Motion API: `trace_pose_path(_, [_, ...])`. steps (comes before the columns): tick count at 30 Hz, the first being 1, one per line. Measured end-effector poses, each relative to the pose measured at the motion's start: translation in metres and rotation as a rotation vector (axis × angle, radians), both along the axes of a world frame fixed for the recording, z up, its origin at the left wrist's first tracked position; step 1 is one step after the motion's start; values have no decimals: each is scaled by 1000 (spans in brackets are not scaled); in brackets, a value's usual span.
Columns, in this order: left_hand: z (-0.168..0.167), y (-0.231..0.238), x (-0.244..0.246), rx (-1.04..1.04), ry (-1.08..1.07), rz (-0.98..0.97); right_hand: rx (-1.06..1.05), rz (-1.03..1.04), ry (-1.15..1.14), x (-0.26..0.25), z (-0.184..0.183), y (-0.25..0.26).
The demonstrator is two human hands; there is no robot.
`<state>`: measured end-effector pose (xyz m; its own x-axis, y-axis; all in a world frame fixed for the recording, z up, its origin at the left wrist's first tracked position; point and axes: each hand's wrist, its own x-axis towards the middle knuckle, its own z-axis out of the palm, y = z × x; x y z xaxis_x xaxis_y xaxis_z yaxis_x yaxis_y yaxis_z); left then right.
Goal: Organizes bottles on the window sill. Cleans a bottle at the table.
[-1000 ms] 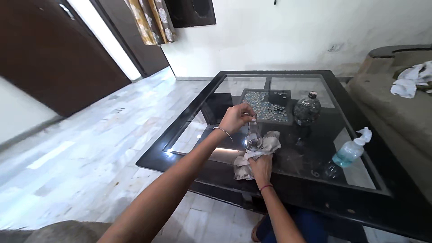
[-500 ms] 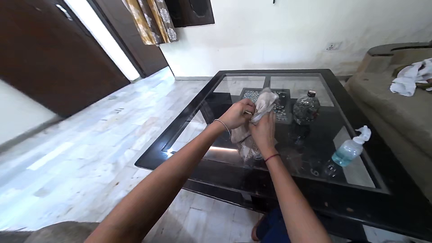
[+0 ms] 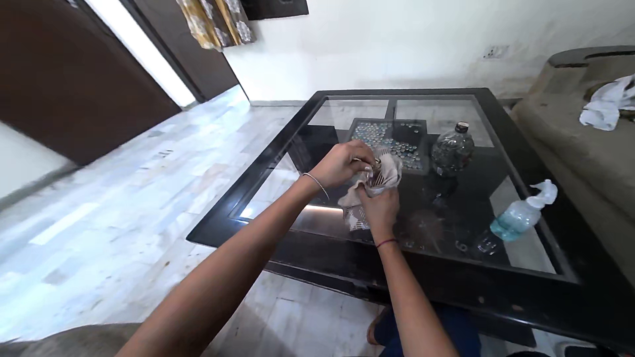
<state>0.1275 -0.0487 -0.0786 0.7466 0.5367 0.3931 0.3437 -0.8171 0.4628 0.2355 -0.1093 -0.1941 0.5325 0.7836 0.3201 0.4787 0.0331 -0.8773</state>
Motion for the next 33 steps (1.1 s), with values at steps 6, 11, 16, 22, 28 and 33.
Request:
trace_pose_path(6, [-1,-16,2,2,-7,124,-7,-36,-2,-4,-20,-6])
trace_pose_path(11, [-21,-27,14,-178,-175,204,-52,-39,25,-5,-38,-11])
trace_pose_path(16, [-36,-27,35,-104,-237,368,-177,-14,-20,-3,-65,-22])
trace_pose_path(22, [-34,-30,40,-229,-269,392,-463,73,-18,3,-70,-30])
trace_pose_path(28, [-37,-31,36,-411,-370,248,-235,81,-77,-2,-59,-44])
trace_pose_path(33, [-30,-30,25,-485,-285,179,-61,56,-141,-10,-32,-41])
